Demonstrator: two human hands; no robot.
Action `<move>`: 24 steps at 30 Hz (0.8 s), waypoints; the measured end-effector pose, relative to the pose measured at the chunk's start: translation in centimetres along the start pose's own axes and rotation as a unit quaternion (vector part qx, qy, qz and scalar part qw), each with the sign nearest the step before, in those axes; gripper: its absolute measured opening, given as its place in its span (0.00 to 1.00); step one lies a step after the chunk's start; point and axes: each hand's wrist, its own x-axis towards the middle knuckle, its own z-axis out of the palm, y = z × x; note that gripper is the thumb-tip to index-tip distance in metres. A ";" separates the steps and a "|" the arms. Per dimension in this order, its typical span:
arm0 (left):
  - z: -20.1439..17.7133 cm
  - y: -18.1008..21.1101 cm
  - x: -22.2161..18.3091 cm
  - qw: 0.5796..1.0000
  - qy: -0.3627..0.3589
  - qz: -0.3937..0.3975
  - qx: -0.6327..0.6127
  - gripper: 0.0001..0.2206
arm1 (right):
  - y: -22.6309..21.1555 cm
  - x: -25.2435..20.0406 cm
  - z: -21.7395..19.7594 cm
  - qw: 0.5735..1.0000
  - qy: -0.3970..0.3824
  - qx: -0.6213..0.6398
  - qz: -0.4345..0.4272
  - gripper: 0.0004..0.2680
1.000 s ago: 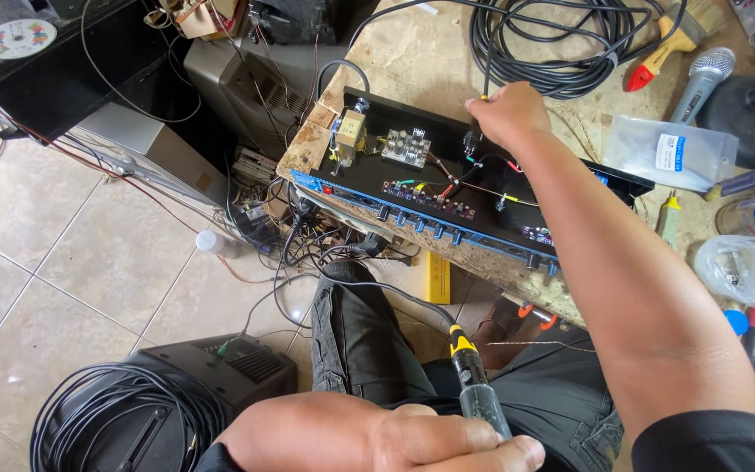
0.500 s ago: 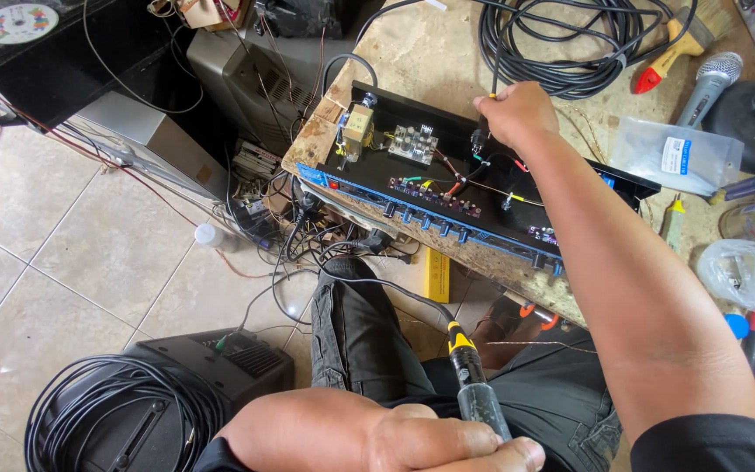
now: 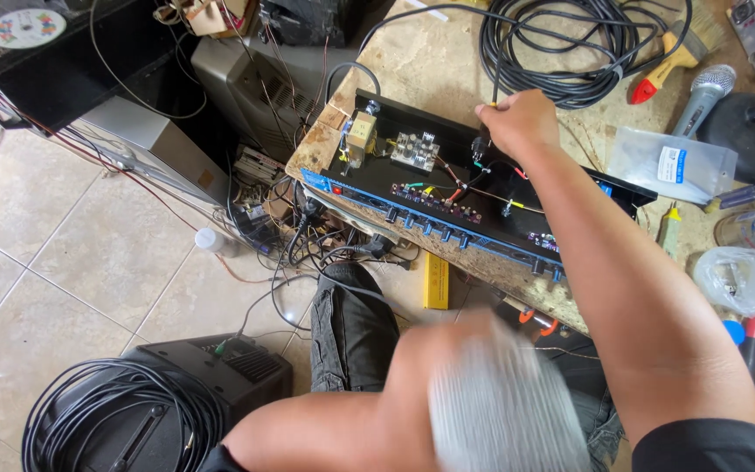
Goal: Repairing and testing an electronic audio mixer using a soldering iron and a microphone
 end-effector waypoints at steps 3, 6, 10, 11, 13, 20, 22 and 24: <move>-1.1 -1.0 2.8 0.939 0.157 -0.117 -0.283 0.12 | 0.7 0.9 0.7 1.000 0.016 -0.012 -0.019 0.16; -1.3 -3.4 3.2 0.906 0.167 -0.161 -0.354 0.15 | 0.9 1.4 0.9 0.999 0.024 -0.019 -0.026 0.16; -1.3 -3.7 2.0 0.924 0.115 -0.183 -0.317 0.29 | 0.9 1.2 0.7 1.000 0.017 -0.008 -0.018 0.16; -1.3 -3.1 2.0 0.923 0.113 -0.183 -0.318 0.29 | 0.9 1.2 0.7 1.000 0.019 -0.008 -0.016 0.16; -1.5 -2.0 1.9 0.959 0.061 -0.105 -0.256 0.17 | 0.9 1.3 0.8 1.000 0.014 -0.013 -0.023 0.16; -1.3 -0.9 -0.3 0.990 -0.026 -0.014 -0.138 0.33 | 0.6 0.7 0.5 1.000 0.000 -0.017 -0.011 0.16; -0.7 -1.2 0.1 0.886 -0.416 -0.204 -0.010 0.10 | 0.6 0.9 0.5 1.000 0.003 -0.015 -0.015 0.16; -1.1 -2.8 -3.4 0.910 -0.390 -0.133 -0.050 0.13 | 1.0 1.5 0.7 0.999 0.014 -0.020 -0.025 0.16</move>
